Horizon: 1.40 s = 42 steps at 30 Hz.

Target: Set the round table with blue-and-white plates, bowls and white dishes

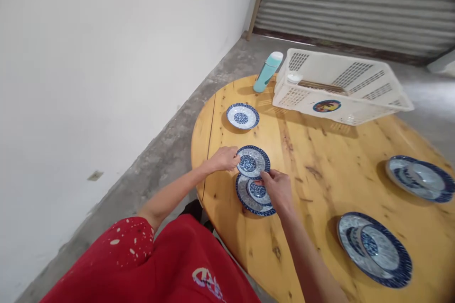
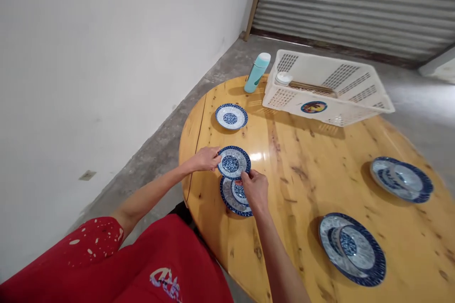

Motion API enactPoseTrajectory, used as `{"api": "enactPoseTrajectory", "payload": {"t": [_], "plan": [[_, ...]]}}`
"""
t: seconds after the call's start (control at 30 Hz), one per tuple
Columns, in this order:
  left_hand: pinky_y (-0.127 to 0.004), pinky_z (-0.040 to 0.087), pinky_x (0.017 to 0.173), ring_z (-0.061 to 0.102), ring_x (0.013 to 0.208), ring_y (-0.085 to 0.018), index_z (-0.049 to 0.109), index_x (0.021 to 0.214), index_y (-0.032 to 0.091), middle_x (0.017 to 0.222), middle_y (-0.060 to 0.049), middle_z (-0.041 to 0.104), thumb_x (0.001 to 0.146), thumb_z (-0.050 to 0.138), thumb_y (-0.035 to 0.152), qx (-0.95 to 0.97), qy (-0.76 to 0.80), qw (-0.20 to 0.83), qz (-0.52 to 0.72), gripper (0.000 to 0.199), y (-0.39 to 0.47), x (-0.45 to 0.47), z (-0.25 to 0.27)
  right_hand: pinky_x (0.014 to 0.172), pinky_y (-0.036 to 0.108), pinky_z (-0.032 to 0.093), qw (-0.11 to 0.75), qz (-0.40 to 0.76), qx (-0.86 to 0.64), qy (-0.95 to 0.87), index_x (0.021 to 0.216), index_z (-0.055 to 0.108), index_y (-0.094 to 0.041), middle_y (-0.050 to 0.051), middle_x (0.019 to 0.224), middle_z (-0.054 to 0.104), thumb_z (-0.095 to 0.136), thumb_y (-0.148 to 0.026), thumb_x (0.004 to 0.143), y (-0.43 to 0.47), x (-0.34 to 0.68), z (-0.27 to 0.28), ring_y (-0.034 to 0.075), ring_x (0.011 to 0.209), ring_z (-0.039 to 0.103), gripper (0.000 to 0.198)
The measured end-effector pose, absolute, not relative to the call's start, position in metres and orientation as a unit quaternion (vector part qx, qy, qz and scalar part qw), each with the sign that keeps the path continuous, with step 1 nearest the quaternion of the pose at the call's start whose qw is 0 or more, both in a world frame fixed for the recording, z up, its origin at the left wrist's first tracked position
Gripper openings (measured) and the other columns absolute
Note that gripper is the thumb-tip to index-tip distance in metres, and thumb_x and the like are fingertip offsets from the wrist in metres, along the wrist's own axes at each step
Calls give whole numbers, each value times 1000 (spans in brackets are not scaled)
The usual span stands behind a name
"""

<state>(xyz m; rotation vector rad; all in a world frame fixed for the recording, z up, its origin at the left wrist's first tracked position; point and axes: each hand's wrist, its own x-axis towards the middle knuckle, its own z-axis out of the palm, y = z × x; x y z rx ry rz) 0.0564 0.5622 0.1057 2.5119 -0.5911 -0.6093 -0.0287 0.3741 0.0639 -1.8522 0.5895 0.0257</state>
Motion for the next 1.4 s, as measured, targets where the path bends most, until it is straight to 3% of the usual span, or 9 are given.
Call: {"api": "enactPoseTrajectory", "payload": {"t": [0.3, 0.63, 0.83, 1.13, 1.4], "plan": [[-29, 52, 80, 74, 83, -23, 67, 86, 19, 72, -5, 76, 95, 45, 25, 899, -279, 263, -214, 24, 551, 104, 94, 48, 23, 47, 567, -16, -765, 305, 56, 59, -19, 6, 56, 66, 66, -28, 68, 368, -4, 61, 18, 52, 64, 17], [-31, 47, 84, 70, 102, -27, 74, 90, 16, 102, -13, 77, 95, 45, 24, 894, -353, 209, -179, 31, 544, 281, 91, 48, 24, 56, 603, -131, -686, 384, 56, 63, -15, 3, 52, 61, 64, -15, 66, 401, 145, 56, 14, 44, 59, 10], [-32, 45, 81, 69, 100, -29, 77, 93, 12, 101, -15, 77, 88, 51, 18, 882, -377, 210, -187, 27, 524, 359, 62, 51, 25, 58, 605, -143, -648, 440, 51, 55, -16, -2, 46, 50, 64, -4, 66, 404, 214, 31, 15, 47, 60, 21], [-33, 47, 87, 69, 106, -32, 77, 109, 6, 106, -20, 77, 82, 57, 11, 874, -364, 242, -214, 34, 514, 392, 32, 49, 28, 57, 575, -119, -641, 495, 47, 47, -21, -1, 45, 48, 59, -1, 69, 407, 246, 4, 20, 51, 64, 33], [-31, 47, 77, 71, 103, -29, 76, 115, 9, 107, -18, 76, 83, 55, 8, 874, -393, 213, -189, 38, 506, 401, 8, 48, 26, 57, 589, -110, -613, 515, 43, 45, -21, -3, 41, 47, 59, 0, 69, 413, 248, 3, 16, 42, 58, 36]]}}
